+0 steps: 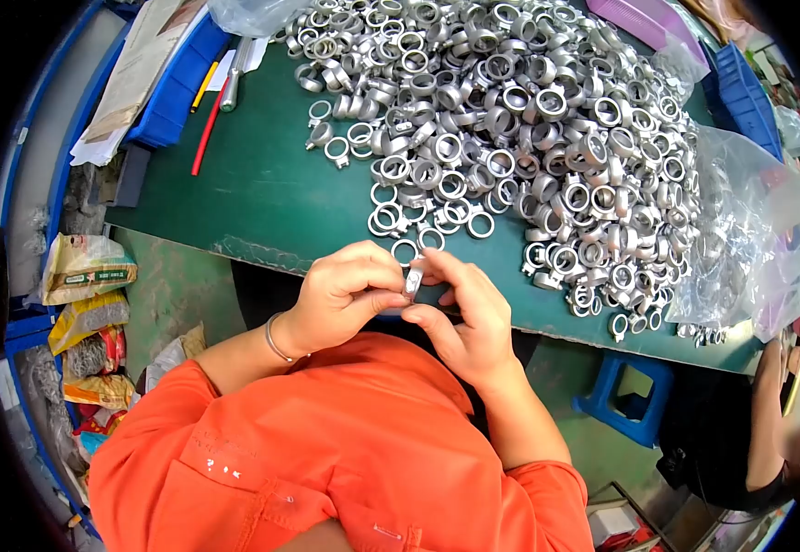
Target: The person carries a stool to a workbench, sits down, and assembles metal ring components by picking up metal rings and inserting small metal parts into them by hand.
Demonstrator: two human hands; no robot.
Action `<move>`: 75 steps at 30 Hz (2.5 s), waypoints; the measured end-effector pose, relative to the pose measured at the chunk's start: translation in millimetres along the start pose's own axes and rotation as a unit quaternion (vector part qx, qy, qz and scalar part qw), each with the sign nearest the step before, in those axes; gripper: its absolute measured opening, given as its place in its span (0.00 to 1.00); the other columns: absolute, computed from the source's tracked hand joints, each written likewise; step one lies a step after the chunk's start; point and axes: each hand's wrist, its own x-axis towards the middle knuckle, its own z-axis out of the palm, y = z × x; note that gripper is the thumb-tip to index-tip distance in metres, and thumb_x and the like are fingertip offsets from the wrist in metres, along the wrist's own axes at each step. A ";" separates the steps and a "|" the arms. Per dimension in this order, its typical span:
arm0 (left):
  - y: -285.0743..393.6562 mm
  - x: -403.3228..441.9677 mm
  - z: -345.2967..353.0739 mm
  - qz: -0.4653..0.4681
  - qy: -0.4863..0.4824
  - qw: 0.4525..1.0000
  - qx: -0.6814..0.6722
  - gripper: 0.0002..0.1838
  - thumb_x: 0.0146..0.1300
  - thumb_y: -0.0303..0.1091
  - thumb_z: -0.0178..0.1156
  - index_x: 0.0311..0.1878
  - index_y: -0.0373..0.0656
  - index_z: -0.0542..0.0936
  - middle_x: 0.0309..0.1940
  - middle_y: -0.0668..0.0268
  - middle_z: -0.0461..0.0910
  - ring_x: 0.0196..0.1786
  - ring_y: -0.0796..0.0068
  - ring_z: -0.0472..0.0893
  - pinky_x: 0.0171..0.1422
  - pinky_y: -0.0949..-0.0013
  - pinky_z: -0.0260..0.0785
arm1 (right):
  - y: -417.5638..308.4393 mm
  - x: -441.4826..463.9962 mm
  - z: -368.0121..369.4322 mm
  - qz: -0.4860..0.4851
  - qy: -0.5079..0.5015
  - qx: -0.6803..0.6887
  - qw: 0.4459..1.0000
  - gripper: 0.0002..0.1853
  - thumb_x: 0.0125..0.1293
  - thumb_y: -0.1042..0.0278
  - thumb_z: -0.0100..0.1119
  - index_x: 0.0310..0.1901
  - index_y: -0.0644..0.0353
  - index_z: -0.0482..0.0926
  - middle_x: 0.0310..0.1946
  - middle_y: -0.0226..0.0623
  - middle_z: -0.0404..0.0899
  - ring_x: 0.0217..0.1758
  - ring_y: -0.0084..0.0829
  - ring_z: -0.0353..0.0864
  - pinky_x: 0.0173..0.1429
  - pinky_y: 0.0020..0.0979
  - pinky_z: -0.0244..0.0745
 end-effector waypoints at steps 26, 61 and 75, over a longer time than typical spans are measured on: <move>-3.7 -2.3 5.9 -0.075 0.024 0.988 -0.130 0.08 0.55 0.15 0.59 0.39 0.33 0.77 0.40 0.60 0.75 0.41 0.74 0.78 0.44 0.74 0.75 | 11.3 -9.0 1.3 -0.061 0.061 0.015 0.996 0.20 0.49 0.82 0.68 0.44 0.68 0.72 0.40 0.43 0.76 0.38 0.28 0.79 0.40 0.24 0.79; -6.0 -4.6 5.2 -0.062 0.053 0.984 -0.161 0.10 0.51 0.13 0.61 0.37 0.33 0.76 0.38 0.60 0.74 0.40 0.74 0.78 0.44 0.75 0.75 | 15.8 -9.4 3.4 -0.014 0.042 0.147 0.988 0.22 0.53 0.88 0.60 0.48 0.68 0.63 0.41 0.49 0.78 0.41 0.31 0.81 0.47 0.29 0.79; -2.1 -47.7 -29.3 -0.049 -0.148 0.980 0.122 0.04 0.49 0.21 0.65 0.30 0.38 0.81 0.29 0.64 0.79 0.31 0.68 0.79 0.35 0.72 0.73 | 1.7 16.4 -8.9 -0.071 0.009 -0.219 0.973 0.12 0.51 0.80 0.62 0.39 0.62 0.78 0.31 0.39 0.72 0.32 0.38 0.73 0.34 0.31 0.70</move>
